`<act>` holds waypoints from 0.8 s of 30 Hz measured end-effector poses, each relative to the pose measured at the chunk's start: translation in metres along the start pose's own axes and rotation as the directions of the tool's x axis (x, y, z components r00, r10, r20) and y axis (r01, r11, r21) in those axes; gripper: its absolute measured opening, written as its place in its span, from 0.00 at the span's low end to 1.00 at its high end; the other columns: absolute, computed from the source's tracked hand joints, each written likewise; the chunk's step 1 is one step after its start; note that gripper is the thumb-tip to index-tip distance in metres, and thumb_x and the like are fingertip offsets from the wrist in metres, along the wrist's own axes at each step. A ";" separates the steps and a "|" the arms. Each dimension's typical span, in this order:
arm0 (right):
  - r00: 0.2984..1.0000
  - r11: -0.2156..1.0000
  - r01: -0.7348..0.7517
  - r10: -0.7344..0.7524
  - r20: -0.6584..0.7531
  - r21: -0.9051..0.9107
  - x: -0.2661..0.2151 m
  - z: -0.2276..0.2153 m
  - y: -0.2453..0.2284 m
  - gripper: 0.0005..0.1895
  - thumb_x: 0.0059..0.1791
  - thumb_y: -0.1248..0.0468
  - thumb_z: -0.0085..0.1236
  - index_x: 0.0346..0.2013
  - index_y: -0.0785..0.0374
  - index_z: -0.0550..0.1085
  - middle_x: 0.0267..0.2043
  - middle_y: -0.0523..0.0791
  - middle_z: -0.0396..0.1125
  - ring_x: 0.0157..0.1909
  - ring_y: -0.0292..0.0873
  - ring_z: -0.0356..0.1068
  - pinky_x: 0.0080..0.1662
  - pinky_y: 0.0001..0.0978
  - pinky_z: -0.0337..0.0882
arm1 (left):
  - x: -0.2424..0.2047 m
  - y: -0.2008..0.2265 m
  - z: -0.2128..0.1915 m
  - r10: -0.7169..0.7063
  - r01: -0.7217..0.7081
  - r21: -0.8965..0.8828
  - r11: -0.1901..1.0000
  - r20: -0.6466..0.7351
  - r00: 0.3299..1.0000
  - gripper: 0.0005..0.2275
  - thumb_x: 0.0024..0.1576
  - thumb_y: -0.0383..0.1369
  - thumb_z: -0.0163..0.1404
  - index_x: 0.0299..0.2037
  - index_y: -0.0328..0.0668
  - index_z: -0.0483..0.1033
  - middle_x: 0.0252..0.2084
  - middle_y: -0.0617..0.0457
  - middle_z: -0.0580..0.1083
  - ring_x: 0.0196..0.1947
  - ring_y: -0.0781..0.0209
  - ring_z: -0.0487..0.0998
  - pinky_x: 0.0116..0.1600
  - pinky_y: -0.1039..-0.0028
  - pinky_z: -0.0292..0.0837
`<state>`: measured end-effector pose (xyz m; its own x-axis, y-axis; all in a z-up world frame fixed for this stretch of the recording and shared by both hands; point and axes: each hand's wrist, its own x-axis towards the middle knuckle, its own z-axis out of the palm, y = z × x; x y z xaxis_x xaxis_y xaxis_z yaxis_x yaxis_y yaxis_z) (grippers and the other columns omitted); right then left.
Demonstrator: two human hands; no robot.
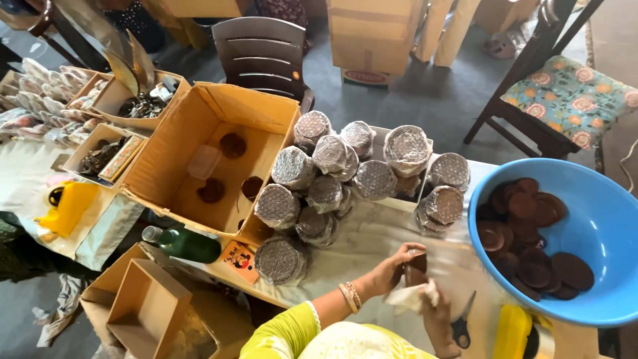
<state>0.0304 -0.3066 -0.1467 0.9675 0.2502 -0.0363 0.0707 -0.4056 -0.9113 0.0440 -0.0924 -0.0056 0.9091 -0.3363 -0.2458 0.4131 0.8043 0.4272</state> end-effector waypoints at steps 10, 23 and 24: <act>0.870 0.811 0.020 0.274 -0.410 0.584 0.022 -0.023 -0.071 0.21 0.62 0.51 0.48 0.41 0.69 0.72 0.36 0.45 0.68 0.37 0.39 0.67 0.41 0.31 0.68 | 0.003 -0.009 -0.027 0.083 -0.181 0.672 0.718 0.176 0.981 0.12 0.62 0.35 0.60 0.39 0.40 0.68 0.36 0.64 0.62 0.37 0.75 0.61 0.42 0.80 0.59; 0.847 0.799 0.229 -0.445 -0.292 -0.556 0.009 0.007 -0.032 0.25 0.48 0.67 0.51 0.61 0.64 0.69 0.57 0.54 0.66 0.56 0.57 0.65 0.57 0.47 0.66 | 0.008 -0.036 -0.037 0.440 -0.355 0.827 0.436 0.149 0.886 0.07 0.60 0.33 0.55 0.39 0.39 0.74 0.35 0.55 0.71 0.36 0.63 0.67 0.41 0.73 0.65; 0.848 0.800 0.224 -0.442 -0.294 -0.557 0.008 0.005 -0.040 0.25 0.48 0.67 0.51 0.61 0.64 0.69 0.57 0.54 0.66 0.56 0.57 0.65 0.57 0.47 0.66 | 0.007 -0.035 -0.037 0.436 -0.354 0.826 0.439 0.149 0.888 0.07 0.60 0.33 0.55 0.39 0.39 0.74 0.35 0.55 0.71 0.36 0.63 0.67 0.41 0.73 0.65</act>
<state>0.0344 -0.2837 -0.1125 0.8601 0.1331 0.4925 0.4083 -0.7584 -0.5080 0.0343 -0.1054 -0.0543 0.9950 -0.0208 0.0975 -0.0958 0.0678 0.9931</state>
